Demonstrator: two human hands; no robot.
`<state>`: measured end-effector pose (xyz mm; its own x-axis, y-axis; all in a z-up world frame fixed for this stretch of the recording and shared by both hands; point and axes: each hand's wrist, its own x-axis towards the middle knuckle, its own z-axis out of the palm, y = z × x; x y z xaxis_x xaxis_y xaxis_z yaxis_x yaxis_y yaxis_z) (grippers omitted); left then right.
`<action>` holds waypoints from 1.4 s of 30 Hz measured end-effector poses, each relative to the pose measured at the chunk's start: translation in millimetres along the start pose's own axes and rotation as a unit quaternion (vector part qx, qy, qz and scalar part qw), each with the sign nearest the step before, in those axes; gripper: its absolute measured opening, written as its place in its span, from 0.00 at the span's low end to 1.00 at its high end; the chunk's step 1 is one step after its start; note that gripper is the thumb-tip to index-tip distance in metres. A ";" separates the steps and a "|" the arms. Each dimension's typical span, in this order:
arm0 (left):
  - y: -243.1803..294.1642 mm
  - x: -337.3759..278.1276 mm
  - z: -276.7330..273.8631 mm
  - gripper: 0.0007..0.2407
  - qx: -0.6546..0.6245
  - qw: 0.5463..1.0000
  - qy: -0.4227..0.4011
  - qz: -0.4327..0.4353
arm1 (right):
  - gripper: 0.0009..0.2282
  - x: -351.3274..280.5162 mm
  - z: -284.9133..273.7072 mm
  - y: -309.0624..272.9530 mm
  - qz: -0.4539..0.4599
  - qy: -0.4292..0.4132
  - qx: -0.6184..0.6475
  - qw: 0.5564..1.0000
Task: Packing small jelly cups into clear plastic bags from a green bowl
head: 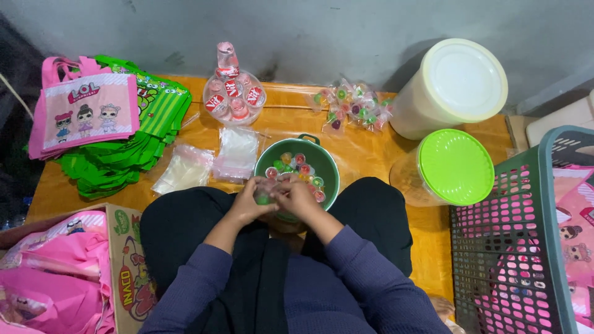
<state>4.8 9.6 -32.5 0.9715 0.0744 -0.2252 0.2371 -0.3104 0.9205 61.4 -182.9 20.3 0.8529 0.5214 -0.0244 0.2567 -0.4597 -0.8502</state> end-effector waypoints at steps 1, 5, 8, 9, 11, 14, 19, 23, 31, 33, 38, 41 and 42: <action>2.3 -0.7 -0.9 0.37 0.000 1.000 0.001 0.000 | 0.04 0.1 -2.6 -0.1 -0.001 0.000 0.000 1.000; 8.3 0.3 -5.3 0.23 -0.232 0.972 -0.025 -0.020 | 0.04 0.9 -8.3 1.7 -0.015 0.039 0.013 0.999; -1.2 3.6 -5.2 0.20 -0.237 0.971 0.018 -0.027 | 0.06 0.0 -7.7 -3.3 -0.024 0.050 0.027 0.998; -5.9 5.4 -4.2 0.20 -0.215 0.974 0.049 -0.045 | 0.08 -0.7 -7.9 -6.2 -0.018 0.063 0.030 0.997; -14.1 9.1 -3.6 0.20 -0.228 0.971 0.053 -0.048 | 0.10 0.5 -5.4 -2.0 0.014 0.062 0.048 0.997; -21.0 11.3 -4.3 0.20 -0.248 0.965 0.061 -0.054 | 0.15 0.4 -7.4 -4.6 0.077 0.055 0.090 0.991; -4.1 3.0 -8.6 0.20 -0.262 0.961 0.069 -0.061 | 0.06 3.7 -7.8 5.3 0.137 0.026 0.083 0.987; 14.9 -0.4 -7.1 0.14 -0.289 0.954 0.057 -0.061 | 0.05 5.8 -13.4 3.0 0.103 0.053 0.169 0.979; 4.4 3.9 -6.5 0.10 -0.292 0.954 0.054 -0.042 | 0.05 8.7 -13.9 9.3 0.067 0.052 0.175 0.981; -0.5 5.7 -6.0 0.08 -0.319 0.943 0.072 -0.057 | 0.05 12.2 -12.5 24.5 0.123 0.054 0.194 0.972; -10.7 8.6 -8.7 0.06 -0.289 0.952 0.089 -0.041 | 0.08 12.0 -8.8 18.0 0.098 0.037 0.201 0.974; -13.8 9.0 -7.3 0.06 -0.274 0.958 0.085 -0.029 | 0.08 10.8 -1.0 20.7 0.053 0.032 0.166 0.984; -14.8 9.2 -7.0 0.06 -0.264 0.961 0.084 -0.024 | 0.06 10.6 2.2 23.0 0.027 0.038 0.138 0.989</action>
<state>10.3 21.5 -46.0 0.9353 0.2424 -0.2578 0.2064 0.2181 0.9539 75.4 -186.3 -0.6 0.8965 0.4409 -0.0422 0.0851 -0.2650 -0.9605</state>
